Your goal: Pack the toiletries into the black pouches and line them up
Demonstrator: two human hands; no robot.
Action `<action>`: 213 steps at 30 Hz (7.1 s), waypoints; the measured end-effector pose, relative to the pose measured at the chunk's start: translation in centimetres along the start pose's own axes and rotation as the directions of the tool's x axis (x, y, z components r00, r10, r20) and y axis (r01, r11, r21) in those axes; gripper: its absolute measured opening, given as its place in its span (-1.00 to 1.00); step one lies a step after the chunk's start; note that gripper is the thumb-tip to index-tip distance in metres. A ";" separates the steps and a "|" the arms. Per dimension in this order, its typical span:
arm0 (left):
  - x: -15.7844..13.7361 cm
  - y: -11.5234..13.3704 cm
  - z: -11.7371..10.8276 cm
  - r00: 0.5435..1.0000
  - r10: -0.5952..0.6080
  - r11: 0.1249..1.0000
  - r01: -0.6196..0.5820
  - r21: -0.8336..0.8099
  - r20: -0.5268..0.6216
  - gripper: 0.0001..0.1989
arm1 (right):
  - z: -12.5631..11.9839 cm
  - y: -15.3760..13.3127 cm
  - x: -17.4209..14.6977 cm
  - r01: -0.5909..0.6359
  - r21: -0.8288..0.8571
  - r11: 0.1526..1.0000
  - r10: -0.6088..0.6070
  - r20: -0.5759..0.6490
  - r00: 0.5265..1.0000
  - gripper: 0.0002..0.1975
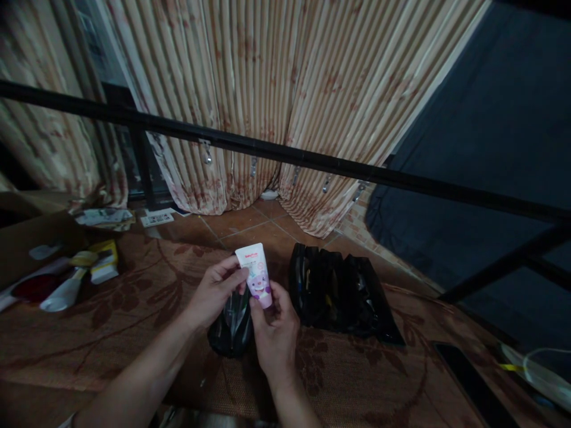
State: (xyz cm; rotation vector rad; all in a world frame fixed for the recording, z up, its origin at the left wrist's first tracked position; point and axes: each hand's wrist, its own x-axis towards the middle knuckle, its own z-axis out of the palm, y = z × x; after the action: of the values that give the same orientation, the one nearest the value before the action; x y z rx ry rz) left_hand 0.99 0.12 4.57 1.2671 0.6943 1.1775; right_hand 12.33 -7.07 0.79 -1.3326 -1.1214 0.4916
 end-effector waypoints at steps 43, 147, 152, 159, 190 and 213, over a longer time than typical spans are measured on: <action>-0.1 0.7 0.5 1.000 -0.004 0.999 0.002 -0.043 -0.028 -0.82 | 0.1 0.3 0.2 -0.005 0.035 0.999 0.005 -0.021 1.000 -0.63; 0.1 -0.5 -0.1 1.000 0.016 0.946 -0.011 -0.324 0.012 -0.63 | -0.2 0.5 -0.2 0.007 0.039 0.999 -0.005 -0.045 0.999 -0.62; 0.2 -0.6 -0.1 1.000 -0.008 0.950 0.002 -0.312 -0.018 -0.64 | -0.1 0.3 -0.2 -0.007 0.034 0.999 0.008 -0.039 0.999 -0.63; 0.3 -0.7 -0.2 0.997 -0.034 0.964 0.014 -0.265 -0.073 -0.70 | 0.0 0.5 -0.2 0.007 0.009 1.000 -0.007 -0.048 0.999 -0.63; -0.1 -0.4 -0.3 0.992 -0.125 0.964 0.121 -0.235 0.000 -0.77 | -0.2 0.1 -0.8 0.077 -0.148 0.986 -0.073 0.036 0.997 -0.62; -0.2 -0.1 -0.2 0.992 -0.121 0.937 0.107 -0.334 -0.023 -0.75 | -0.1 0.1 -1.1 0.062 -0.185 0.981 -0.063 0.003 0.998 -0.55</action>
State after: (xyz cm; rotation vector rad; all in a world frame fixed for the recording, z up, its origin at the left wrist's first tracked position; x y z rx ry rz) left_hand 0.78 0.03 4.40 0.9087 0.5636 1.1724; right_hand 12.00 -8.03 0.30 -1.4535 -1.2260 0.3450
